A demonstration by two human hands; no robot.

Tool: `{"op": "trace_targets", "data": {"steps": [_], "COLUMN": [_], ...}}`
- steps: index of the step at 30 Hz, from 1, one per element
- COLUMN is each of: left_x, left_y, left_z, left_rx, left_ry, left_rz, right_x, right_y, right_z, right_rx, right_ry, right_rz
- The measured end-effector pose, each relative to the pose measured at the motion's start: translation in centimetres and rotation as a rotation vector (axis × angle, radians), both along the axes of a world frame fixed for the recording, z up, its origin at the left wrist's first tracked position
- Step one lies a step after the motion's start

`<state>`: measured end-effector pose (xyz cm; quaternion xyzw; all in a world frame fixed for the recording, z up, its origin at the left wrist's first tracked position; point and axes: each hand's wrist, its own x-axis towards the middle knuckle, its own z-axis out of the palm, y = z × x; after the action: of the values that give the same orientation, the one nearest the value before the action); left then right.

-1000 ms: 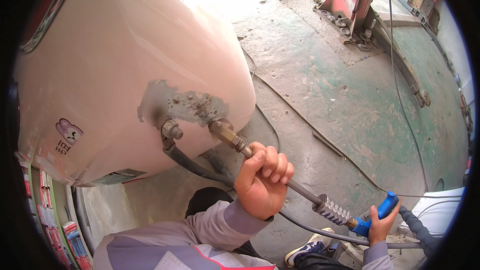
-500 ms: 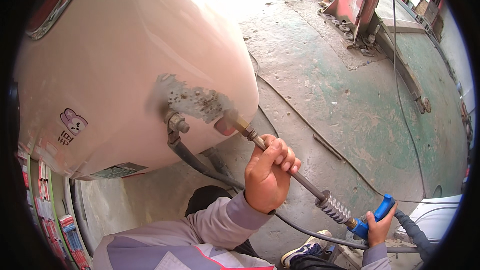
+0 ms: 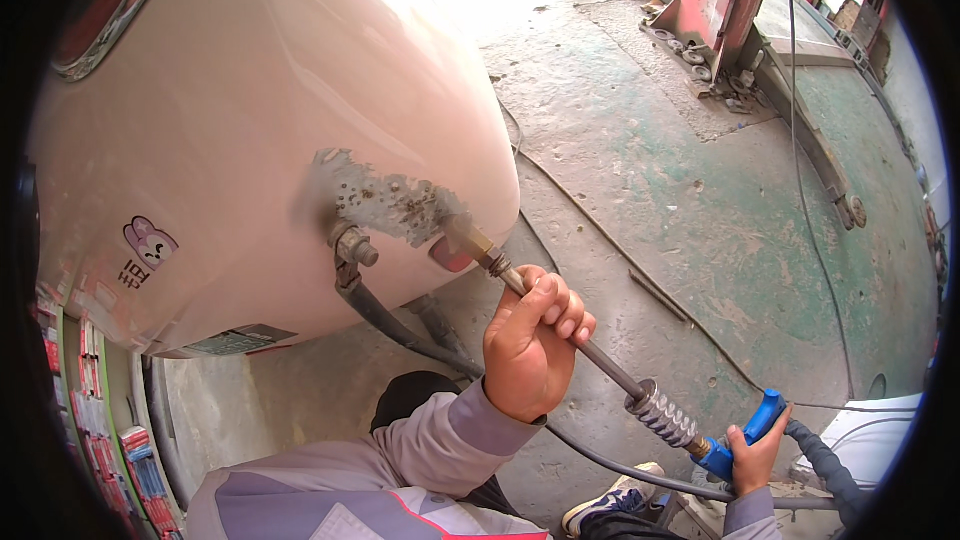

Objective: The person uses a welding torch to heat and work on the fuel cap area of a pink scooter. They manipulate the torch and the fuel cap assembly, applying heat to the joint.

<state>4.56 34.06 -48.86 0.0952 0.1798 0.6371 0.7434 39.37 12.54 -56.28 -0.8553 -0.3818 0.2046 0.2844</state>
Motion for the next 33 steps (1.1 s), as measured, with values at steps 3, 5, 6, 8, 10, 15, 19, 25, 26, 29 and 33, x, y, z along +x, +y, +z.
{"op": "trace_targets", "data": {"steps": [3,5,6,8,10,15,19,25,26,29,33], "left_x": [0.0,0.0,0.0,0.0,0.0,0.0,-0.1,3.3,4.5,6.8,5.4], "left_y": [0.0,0.0,0.0,0.0,0.1,-0.1,0.3,-2.8,-4.3,-7.2,-5.0], "left_z": [-0.1,-0.1,-0.1,-0.1,0.0,0.1,-0.9,-3.6,-3.7,-3.9,-3.4], "left_rx": [0.001,-0.002,-0.004,-0.007,-0.017,-0.025,0.033,0.097,0.098,-0.066,-0.042], "left_ry": [0.004,0.007,0.005,0.001,0.006,0.000,0.029,0.327,0.394,0.334,0.178], "left_rz": [0.000,0.003,0.003,0.004,0.006,0.000,0.015,-0.031,-0.166,-0.458,-0.341], "right_x": [0.0,0.0,0.0,0.1,0.1,0.0,-0.1,-0.1,-0.2,-0.4,-0.8], "right_y": [0.2,0.2,0.3,0.3,0.4,0.9,1.3,1.5,1.6,1.8,1.8], "right_z": [0.2,0.2,0.2,0.2,0.2,0.6,1.1,1.0,1.0,1.4,1.9], "right_rx": [-0.018,-0.026,-0.033,-0.042,-0.055,-0.129,-0.172,-0.197,-0.197,-0.230,-0.263], "right_ry": [-0.007,0.023,0.013,0.012,0.012,0.004,0.062,0.063,0.059,0.065,0.072], "right_rz": [0.009,0.022,0.019,0.027,0.033,0.042,0.047,0.058,0.060,0.058,0.057]}}
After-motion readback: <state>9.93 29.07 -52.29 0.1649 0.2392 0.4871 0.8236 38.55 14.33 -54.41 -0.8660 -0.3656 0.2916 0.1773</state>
